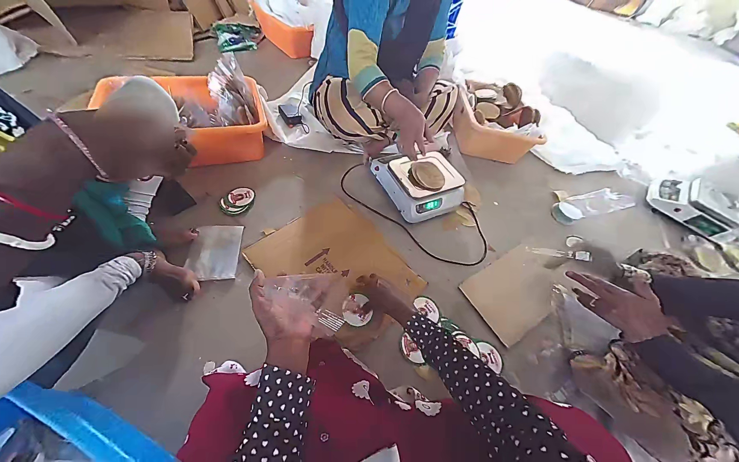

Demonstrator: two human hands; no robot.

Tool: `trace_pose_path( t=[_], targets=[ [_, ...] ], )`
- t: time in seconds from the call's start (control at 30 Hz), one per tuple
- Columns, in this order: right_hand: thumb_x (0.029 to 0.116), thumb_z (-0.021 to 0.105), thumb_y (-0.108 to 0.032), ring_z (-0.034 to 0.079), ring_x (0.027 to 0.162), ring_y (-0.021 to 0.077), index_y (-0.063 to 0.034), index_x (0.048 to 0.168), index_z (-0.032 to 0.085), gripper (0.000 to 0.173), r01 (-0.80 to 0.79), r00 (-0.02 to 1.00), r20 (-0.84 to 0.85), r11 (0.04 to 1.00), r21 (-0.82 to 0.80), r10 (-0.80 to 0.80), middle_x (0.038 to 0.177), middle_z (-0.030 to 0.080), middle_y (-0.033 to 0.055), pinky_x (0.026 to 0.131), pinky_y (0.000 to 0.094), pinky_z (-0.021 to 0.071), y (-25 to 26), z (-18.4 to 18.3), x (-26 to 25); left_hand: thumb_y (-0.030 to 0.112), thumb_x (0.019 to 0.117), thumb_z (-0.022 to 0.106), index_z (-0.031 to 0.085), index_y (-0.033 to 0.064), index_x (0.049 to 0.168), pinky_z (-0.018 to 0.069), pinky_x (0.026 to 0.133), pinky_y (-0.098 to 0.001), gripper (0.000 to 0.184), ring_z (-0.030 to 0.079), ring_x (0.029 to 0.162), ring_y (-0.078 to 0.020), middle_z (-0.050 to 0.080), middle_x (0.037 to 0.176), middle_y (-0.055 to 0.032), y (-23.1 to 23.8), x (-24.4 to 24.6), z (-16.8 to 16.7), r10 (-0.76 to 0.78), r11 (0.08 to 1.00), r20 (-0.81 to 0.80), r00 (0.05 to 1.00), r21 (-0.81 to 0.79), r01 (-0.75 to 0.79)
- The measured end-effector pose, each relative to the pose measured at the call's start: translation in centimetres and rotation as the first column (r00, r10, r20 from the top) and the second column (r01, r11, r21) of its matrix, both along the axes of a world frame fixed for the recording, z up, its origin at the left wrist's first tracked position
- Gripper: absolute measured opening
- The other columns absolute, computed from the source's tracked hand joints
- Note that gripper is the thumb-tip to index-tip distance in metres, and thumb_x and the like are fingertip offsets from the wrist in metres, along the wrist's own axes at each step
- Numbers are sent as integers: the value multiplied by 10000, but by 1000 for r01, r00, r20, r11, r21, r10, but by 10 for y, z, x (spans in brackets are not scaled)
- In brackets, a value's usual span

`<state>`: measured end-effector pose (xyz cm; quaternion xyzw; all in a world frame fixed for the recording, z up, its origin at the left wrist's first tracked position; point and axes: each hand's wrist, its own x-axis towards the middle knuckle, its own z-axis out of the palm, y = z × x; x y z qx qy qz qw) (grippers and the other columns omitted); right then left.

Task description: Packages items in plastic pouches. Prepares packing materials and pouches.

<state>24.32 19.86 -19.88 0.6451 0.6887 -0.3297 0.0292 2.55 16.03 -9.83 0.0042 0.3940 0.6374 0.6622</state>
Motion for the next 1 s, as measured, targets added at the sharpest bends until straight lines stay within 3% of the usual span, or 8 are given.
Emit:
trace_pose_path(
  t=[0.17, 0.33, 0.43, 0.53, 0.67, 0.83, 0.93, 1.0],
  targets=[
    [668, 938, -228, 446, 1331, 488, 37, 1259, 607, 727, -31, 975, 219, 1000, -7, 32, 1380, 496, 298, 1036, 647, 426, -6, -4, -13, 567, 1038, 290, 420, 106, 1326, 537, 786, -620, 559, 633, 993, -390, 588, 1159, -197, 0, 0, 3, 24, 1000, -13, 1000, -15, -24],
    [665, 934, -225, 597, 1182, 444, 36, 1322, 510, 824, 44, 988, 147, 999, 0, -43, 1252, 611, 268, 959, 627, 485, -17, 1, -12, 559, 1040, 299, 412, 104, 1347, 537, 799, -610, 560, 635, 993, -379, 587, 1169, -202, 3, 1, 2, 13, 1000, -5, 1000, -20, -13],
    [704, 896, -144, 645, 1104, 407, 6, 1355, 481, 786, 100, 995, -6, 995, 3, -100, 1179, 647, 243, 934, 598, 511, -26, 1, -8, 572, 1040, 292, 421, 107, 1336, 543, 783, -592, 565, 640, 973, -370, 597, 1147, -193, 2, 0, 2, 9, 999, -9, 1000, -33, -10],
    [814, 802, -106, 671, 1093, 356, -48, 1313, 622, 534, 147, 982, -136, 984, 97, -134, 1179, 693, 195, 962, 561, 518, -39, 26, -9, 575, 1038, 310, 432, 112, 1346, 534, 796, -611, 569, 637, 996, -383, 603, 1158, -205, 2, -1, 1, 13, 999, 2, 1000, -40, -13],
    [942, 677, -120, 649, 1128, 377, -56, 1241, 679, 305, 15, 997, 76, 976, 217, -32, 1193, 670, 204, 957, 550, 512, -55, 56, -17, 605, 1029, 319, 476, 97, 1309, 534, 810, -628, 601, 639, 1013, -404, 610, 1172, -223, -1, 2, 2, 0, 998, 18, 1000, -57, 1],
    [967, 594, -76, 623, 1167, 412, -22, 1206, 666, 255, -74, 982, 180, 986, 147, 46, 1186, 663, 225, 965, 566, 502, -60, 23, -14, 620, 1026, 269, 468, 105, 1250, 564, 712, -582, 596, 661, 894, -387, 626, 1067, -210, -2, 5, 4, -33, 998, 92, 995, -54, 38],
    [982, 639, -198, 670, 1120, 354, -56, 1216, 688, 279, 76, 996, 31, 975, 207, -84, 1159, 708, 177, 962, 551, 514, -65, 31, -8, 621, 1023, 266, 462, 86, 1274, 552, 722, -606, 622, 648, 941, -420, 609, 1125, -238, -2, 2, 2, -18, 997, 130, 991, -77, 28],
    [934, 702, -259, 703, 1023, 294, -82, 1178, 713, 301, 258, 965, -126, 926, 274, -231, 1068, 740, 133, 911, 519, 538, -73, 33, -5, 628, 1017, 261, 457, 90, 1289, 549, 726, -603, 633, 645, 945, -409, 608, 1121, -232, -2, 3, 2, -22, 995, 144, 989, -93, 36]
  ],
)
